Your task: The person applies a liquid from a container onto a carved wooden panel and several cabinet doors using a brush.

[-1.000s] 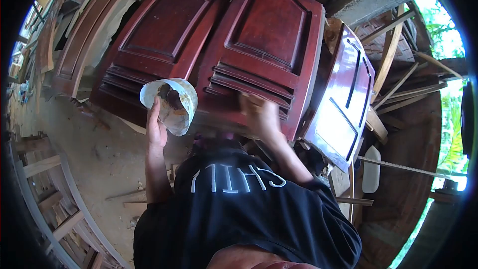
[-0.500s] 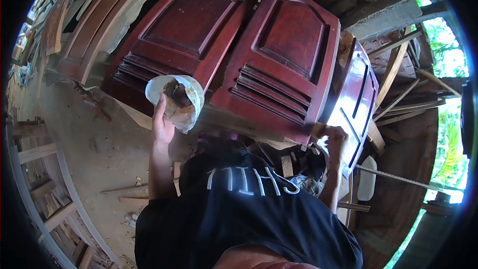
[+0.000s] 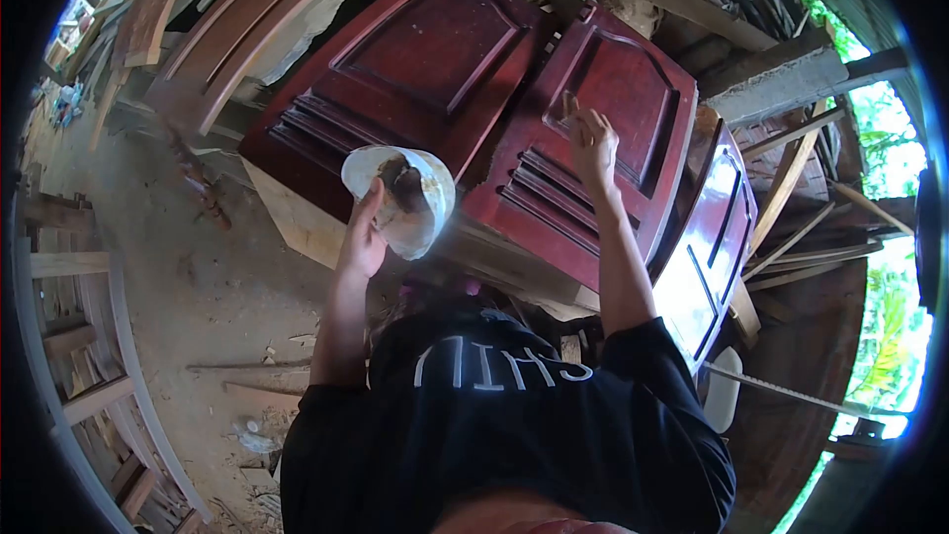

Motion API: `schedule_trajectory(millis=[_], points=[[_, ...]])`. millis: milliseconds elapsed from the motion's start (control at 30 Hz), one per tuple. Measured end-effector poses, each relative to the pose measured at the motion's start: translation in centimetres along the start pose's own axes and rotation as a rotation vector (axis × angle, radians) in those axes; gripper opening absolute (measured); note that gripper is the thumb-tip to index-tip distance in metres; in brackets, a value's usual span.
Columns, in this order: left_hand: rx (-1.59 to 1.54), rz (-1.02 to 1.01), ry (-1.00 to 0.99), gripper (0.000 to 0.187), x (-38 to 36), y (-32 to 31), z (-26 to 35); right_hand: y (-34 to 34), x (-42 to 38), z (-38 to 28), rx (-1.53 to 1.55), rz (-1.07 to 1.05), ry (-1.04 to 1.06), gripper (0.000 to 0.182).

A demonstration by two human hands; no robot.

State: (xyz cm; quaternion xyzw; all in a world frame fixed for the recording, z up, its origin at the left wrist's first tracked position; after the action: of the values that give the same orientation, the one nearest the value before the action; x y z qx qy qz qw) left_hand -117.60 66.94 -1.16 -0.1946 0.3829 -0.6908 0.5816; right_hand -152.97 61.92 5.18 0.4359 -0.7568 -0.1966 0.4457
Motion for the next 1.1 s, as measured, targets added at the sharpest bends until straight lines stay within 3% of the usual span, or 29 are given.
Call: schedule_trajectory(millis=[33, 133, 167, 233, 300, 367, 433, 467, 567, 633, 700, 767, 833, 867, 900, 967, 1000, 1100], points=[[-0.002, -0.014, 0.005, 0.054, -0.1, -0.3, 0.1, -0.2, -0.1, 0.0, 0.004, 0.000, 0.009, 0.011], [0.027, -0.004, -0.007, 0.063, 0.2, 0.1, 0.0, 0.6, -1.9, -3.1, 0.090, -0.427, 0.066, 0.009], [0.023, -0.013, -0.017, 0.062, 0.2, 0.1, 0.0, 0.8, -2.9, -3.3, 0.164, -0.518, 0.234, 0.014], [0.011, -0.014, -0.026, 0.062, 0.3, 0.2, -0.2, 2.6, -2.6, -5.1, 0.230, -0.625, 0.077, 0.021], [0.008, -0.040, -0.005, 0.060, 0.2, 0.1, 0.0, 3.5, -0.8, -4.7, 0.143, -0.549, 0.070, 0.018], [0.025, -0.038, -0.005, 0.060, 0.2, -0.2, 0.0, 3.6, 0.3, -3.7, 0.155, -0.602, 0.004, 0.018], [0.016, -0.037, -0.016, 0.059, 0.5, 0.4, -0.3, 3.0, 0.2, -1.2, 0.066, -0.740, 0.120, 0.020], [0.005, -0.031, 0.005, 0.058, 0.5, 0.4, -0.2, 3.9, 0.4, -1.6, -0.151, -0.847, 0.000, 0.018], [0.024, -0.029, -0.017, 0.057, 0.5, 0.4, -0.4, 5.6, 1.6, -4.1, -0.334, -0.889, -0.061, 0.017], [0.025, -0.032, -0.013, 0.057, 0.3, 0.2, -0.3, 4.7, 1.5, -4.0, -0.154, -0.895, -0.103, 0.017], [0.033, -0.040, -0.009, 0.057, 0.3, -0.1, -0.2, 3.0, 1.1, -4.5, 0.093, -0.761, 0.015, 0.017], [0.026, -0.035, -0.036, 0.057, 0.1, -0.3, -0.1, 2.4, 1.4, -3.8, -0.006, -0.768, 0.045, 0.017], [0.015, -0.011, -0.042, 0.056, 0.0, -0.2, -0.3, 3.1, 2.2, -2.9, -0.564, -0.939, 0.017, 0.017], [0.008, 0.005, -0.040, 0.055, 0.0, -0.1, -0.4, 3.6, 2.4, -2.7, -0.667, -1.084, 0.052, 0.018], [0.008, 0.004, -0.039, 0.055, -0.1, -0.1, -0.2, 3.9, 2.3, -2.9, -0.668, -1.083, 0.051, 0.018], [0.022, -0.014, -0.050, 0.053, -0.2, -0.3, -0.2, 5.3, 2.6, -3.9, -0.219, -0.999, -0.104, 0.018], [0.013, -0.015, -0.048, 0.053, -0.1, -0.2, -0.3, 4.9, 2.0, -3.5, -0.053, -0.879, -0.014, 0.019], [-0.001, -0.085, -0.041, 0.052, 0.1, -0.2, -0.3, 4.2, 0.3, -2.8, 0.113, -0.807, 0.080, 0.022]])
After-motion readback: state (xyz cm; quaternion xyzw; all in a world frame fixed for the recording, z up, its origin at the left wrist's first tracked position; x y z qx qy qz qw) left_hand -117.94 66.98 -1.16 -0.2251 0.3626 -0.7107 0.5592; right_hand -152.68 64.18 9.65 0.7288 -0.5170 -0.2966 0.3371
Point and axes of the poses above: each hand's wrist, its own x-axis towards the middle knuckle, its own y-axis out of the back of the hand, z = x × y, the point moved 1 cm from there along x, towards the middle knuckle, and after that the axes turned 5 degrees about -y, right-handed, at the moved point
